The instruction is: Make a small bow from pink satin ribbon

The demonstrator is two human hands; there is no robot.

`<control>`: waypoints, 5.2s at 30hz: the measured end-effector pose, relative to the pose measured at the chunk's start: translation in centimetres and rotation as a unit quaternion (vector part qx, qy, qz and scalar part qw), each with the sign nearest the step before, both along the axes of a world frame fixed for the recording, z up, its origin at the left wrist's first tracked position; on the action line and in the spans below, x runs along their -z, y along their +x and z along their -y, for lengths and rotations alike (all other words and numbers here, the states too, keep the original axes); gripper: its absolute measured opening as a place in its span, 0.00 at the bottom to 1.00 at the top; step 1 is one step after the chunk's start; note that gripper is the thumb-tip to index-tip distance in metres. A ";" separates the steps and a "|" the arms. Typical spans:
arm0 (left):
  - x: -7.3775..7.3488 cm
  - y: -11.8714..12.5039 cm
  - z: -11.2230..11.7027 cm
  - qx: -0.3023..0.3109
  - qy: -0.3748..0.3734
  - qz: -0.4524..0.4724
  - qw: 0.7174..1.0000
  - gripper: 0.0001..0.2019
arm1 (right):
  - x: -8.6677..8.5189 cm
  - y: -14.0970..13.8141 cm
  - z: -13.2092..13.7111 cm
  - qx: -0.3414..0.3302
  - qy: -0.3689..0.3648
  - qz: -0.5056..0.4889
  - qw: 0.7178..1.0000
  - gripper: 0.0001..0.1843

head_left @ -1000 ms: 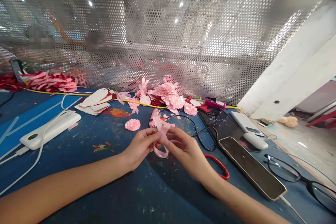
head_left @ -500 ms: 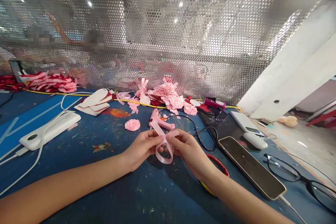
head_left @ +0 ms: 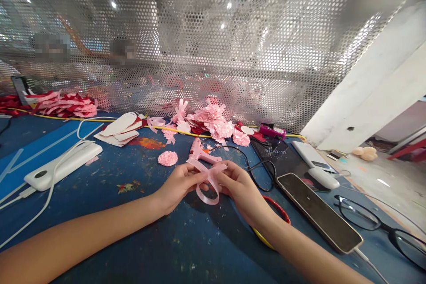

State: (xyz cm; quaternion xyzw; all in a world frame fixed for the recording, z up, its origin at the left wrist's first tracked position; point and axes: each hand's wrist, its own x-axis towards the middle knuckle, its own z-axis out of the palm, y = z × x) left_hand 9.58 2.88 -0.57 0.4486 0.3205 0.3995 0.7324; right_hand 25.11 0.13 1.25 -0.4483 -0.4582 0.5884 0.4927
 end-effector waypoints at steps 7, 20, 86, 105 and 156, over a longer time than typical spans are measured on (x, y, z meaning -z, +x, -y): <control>0.3 0.1 0.2 -0.036 -0.046 0.019 0.998 0.13 | 1.3 0.2 -0.7 0.033 0.040 0.057 0.997 0.21; -0.1 0.5 1.1 -0.163 -0.045 0.066 0.983 0.15 | 1.4 -1.0 2.5 0.023 0.371 0.608 0.701 0.17; -1.8 -1.2 -1.1 0.069 0.080 -0.088 0.991 0.16 | -0.2 0.6 -0.5 0.016 0.032 0.091 0.995 0.16; -0.8 -1.2 -1.6 0.059 0.192 -0.180 0.963 0.17 | -0.2 0.7 -0.4 -0.066 0.094 0.189 0.975 0.10; -0.1 -1.2 -0.8 0.148 0.156 -0.222 0.951 0.18 | -2.5 3.3 -1.5 0.062 0.200 0.333 0.919 0.12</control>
